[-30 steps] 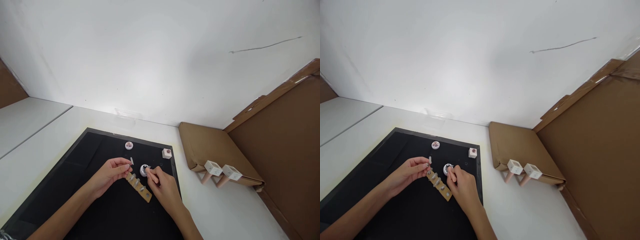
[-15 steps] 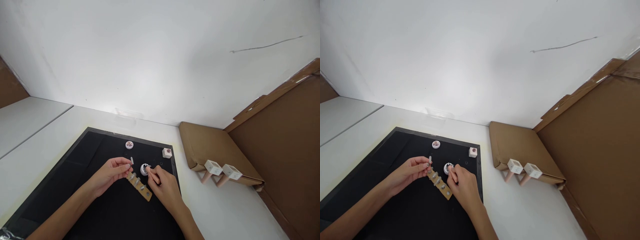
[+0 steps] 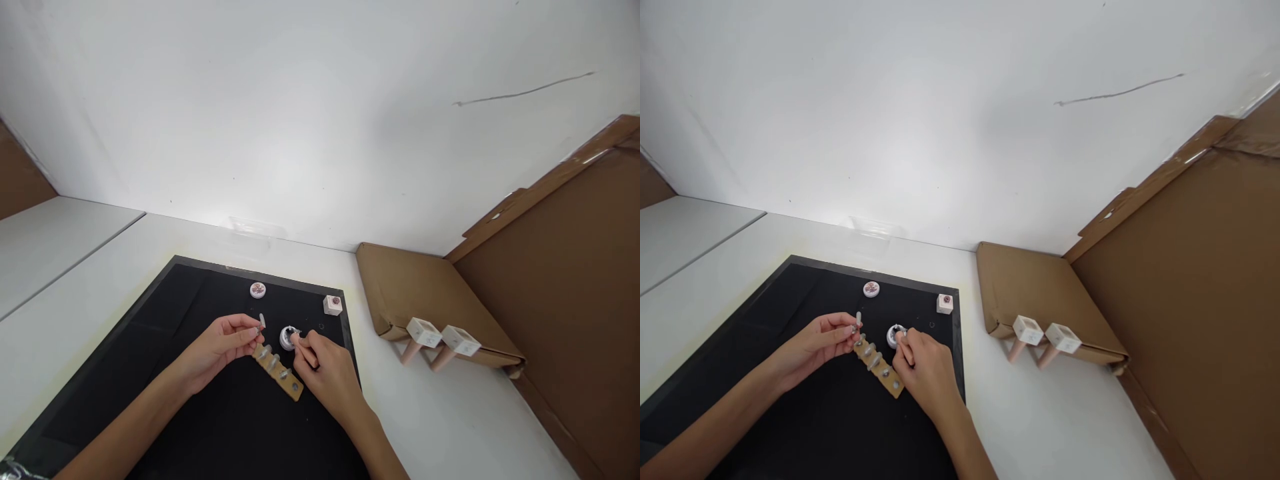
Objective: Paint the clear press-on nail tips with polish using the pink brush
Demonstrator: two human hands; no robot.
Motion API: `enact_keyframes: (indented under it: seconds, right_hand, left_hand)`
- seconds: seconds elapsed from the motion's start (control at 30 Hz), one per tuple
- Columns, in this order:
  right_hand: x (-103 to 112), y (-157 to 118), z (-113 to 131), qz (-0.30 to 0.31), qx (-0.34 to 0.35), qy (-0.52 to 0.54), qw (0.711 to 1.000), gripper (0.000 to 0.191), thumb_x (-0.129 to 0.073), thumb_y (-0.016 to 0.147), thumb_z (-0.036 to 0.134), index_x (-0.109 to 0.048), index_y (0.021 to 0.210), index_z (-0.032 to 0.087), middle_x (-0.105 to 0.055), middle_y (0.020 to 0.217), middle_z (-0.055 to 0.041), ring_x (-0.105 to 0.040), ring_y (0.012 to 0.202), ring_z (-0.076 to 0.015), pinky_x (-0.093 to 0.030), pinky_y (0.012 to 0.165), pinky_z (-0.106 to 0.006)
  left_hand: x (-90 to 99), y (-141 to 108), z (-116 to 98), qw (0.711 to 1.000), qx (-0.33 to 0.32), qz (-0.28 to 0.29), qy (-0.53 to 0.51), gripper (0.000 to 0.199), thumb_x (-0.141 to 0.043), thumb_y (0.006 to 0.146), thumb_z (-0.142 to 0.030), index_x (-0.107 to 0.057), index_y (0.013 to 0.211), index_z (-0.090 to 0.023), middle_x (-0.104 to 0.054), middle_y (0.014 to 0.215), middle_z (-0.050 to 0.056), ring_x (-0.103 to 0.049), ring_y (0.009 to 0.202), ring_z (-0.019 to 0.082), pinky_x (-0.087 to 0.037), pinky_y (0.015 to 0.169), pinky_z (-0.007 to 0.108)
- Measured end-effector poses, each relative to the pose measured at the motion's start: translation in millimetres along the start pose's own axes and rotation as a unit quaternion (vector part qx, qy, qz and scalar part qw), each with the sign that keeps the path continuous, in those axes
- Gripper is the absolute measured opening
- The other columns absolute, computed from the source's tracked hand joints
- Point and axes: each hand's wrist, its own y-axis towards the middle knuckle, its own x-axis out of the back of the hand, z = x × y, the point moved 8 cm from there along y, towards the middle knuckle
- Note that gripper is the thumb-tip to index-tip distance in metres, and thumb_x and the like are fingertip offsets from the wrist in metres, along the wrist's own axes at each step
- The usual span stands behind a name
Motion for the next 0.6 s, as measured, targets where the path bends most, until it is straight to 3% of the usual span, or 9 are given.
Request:
enact_keyframes:
  seconds: [0.23,0.43,0.6]
  right_hand:
    - [11,1,3,-0.030,-0.002,0.053,0.998,0.028,-0.047,0.079,0.012,-0.030,0.060,0.023,-0.035,0.053,0.0064,-0.037,0.045,-0.0097,-0.026,0.047,-0.023]
    - [46,0,20,-0.078,-0.007,0.154,0.985,0.013,-0.048,0.084,0.015,-0.045,0.073,0.022,-0.043,0.056,0.0057,-0.045,0.046,-0.0099,-0.036,0.045,-0.019]
    - [70,-1,39,-0.092,0.002,0.258,0.962,0.004,-0.050,0.089,0.027,-0.046,0.087,0.026,-0.053,0.070,0.0030,-0.053,0.055,-0.0111,-0.046,0.051,-0.020]
  left_hand:
    - [-4.2,-3,-4,1.000,-0.006,0.009,0.011,0.017,-0.079,0.071,-0.026,-0.072,0.080,-0.014,-0.070,0.074,0.003,-0.060,0.069,0.009,-0.048,0.071,0.020]
    - [-17.1,-11,-11,0.999,-0.021,0.029,0.030,0.013,-0.078,0.072,-0.026,-0.073,0.079,-0.016,-0.070,0.072,0.001,-0.059,0.067,0.008,-0.047,0.069,0.020]
    - [-24.0,-16,-20,0.996,-0.055,0.037,0.056,0.017,-0.079,0.070,-0.029,-0.075,0.079,-0.015,-0.071,0.073,0.003,-0.059,0.066,0.009,-0.046,0.066,0.019]
